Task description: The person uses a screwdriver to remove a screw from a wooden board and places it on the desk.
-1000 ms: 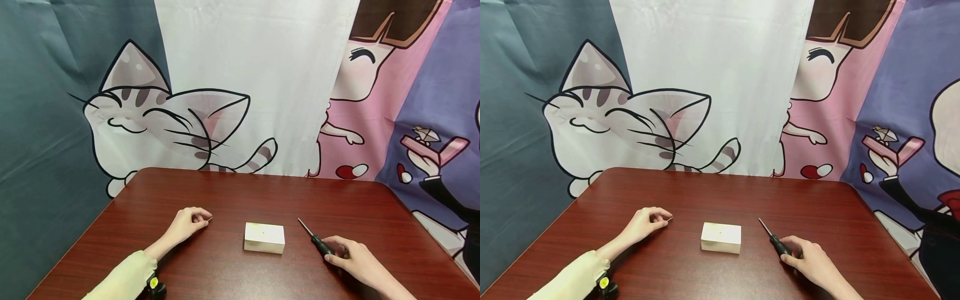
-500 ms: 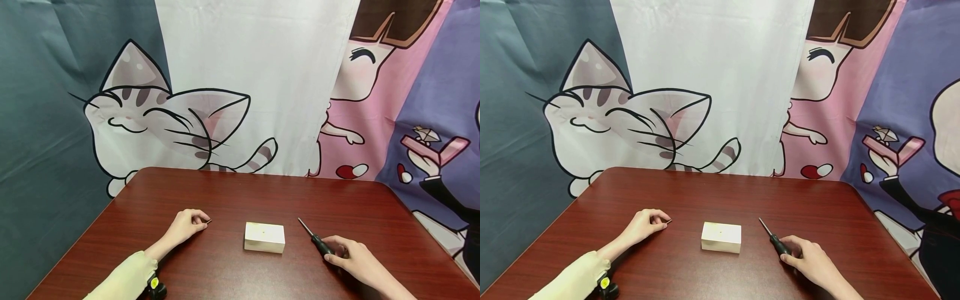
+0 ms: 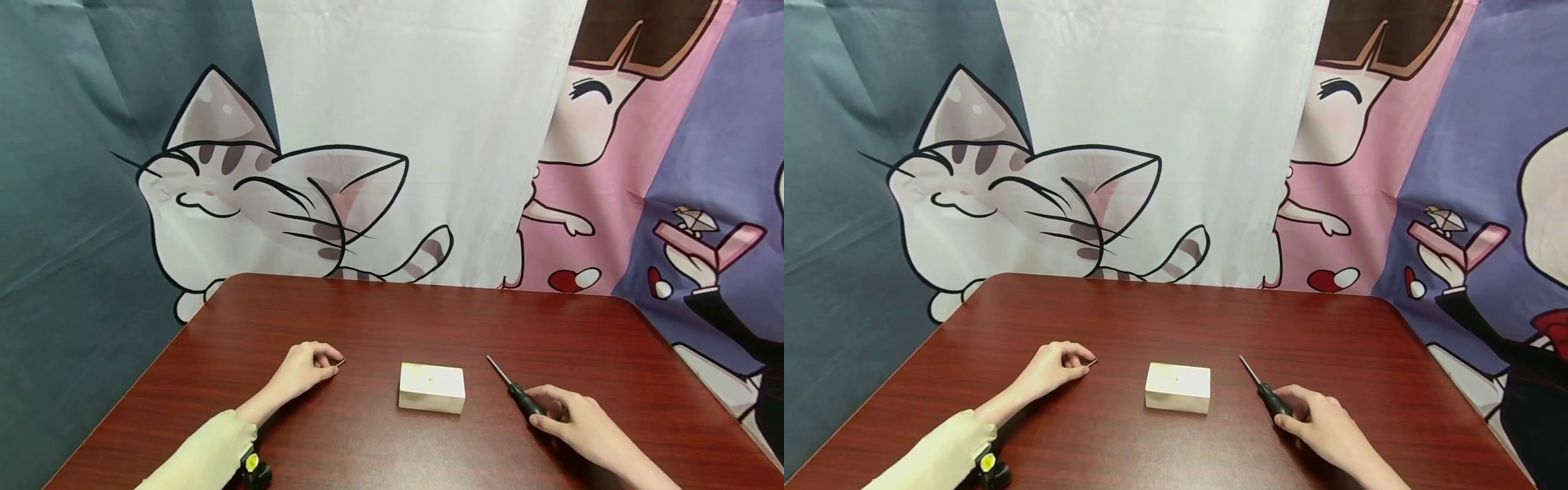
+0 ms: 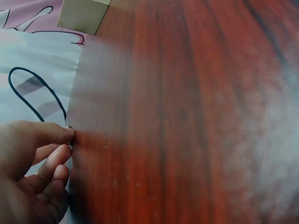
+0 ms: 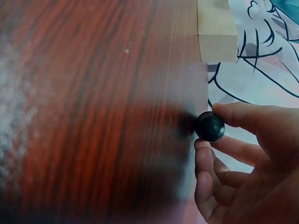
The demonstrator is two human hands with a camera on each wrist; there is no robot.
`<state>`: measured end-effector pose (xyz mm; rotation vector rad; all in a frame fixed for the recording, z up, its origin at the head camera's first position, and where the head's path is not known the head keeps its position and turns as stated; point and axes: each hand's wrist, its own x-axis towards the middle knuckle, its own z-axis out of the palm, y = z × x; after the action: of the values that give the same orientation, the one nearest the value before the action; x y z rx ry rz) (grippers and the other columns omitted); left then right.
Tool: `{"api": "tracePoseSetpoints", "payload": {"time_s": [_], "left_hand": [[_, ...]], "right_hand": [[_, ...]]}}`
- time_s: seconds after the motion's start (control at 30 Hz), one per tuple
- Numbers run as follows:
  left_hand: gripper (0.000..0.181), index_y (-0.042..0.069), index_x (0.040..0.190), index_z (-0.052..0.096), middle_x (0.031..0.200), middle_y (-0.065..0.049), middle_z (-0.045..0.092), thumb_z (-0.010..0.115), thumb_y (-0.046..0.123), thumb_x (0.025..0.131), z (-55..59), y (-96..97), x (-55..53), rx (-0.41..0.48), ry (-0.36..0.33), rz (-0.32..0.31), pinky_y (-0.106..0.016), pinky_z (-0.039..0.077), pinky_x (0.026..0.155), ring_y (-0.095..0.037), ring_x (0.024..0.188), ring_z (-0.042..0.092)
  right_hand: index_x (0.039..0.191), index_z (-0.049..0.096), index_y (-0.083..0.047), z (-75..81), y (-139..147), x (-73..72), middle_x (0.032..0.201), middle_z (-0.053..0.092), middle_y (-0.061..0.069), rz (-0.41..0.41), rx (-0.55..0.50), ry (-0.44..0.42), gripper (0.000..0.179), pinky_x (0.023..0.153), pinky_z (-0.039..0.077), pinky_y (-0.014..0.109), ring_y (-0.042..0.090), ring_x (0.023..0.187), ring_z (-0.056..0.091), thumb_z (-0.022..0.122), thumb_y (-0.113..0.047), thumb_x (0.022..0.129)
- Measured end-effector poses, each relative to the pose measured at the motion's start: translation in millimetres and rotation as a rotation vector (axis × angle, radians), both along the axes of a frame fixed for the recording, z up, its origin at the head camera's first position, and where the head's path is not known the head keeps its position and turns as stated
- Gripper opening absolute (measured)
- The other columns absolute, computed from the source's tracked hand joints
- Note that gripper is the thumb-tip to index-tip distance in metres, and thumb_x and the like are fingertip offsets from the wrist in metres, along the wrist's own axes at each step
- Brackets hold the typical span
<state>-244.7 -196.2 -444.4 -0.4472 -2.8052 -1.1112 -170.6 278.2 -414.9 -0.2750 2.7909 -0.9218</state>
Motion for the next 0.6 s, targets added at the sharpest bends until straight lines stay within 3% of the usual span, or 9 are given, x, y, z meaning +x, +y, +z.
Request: {"api": "tracePoseSetpoints", "payload": {"time_s": [0.6], "left_hand": [[0.039, 0.011, 0.108, 0.071, 0.079, 0.004, 0.061, 0.087, 0.018, 0.073, 1.7, -5.2, 5.3, -0.066, 0.050, -0.022, -0.020, 0.040, 0.065, -0.010, 0.071, 0.048]], "right_hand": [[0.121, 0.064, -0.020, -4.4, -2.8, 3.6, 0.067, 0.058, -0.009, 0.018, 0.025, 0.081, 0.038, 0.055, 0.038, 0.019, -0.002, 0.057, 0.051, 0.073, -0.036, 0.088]]}}
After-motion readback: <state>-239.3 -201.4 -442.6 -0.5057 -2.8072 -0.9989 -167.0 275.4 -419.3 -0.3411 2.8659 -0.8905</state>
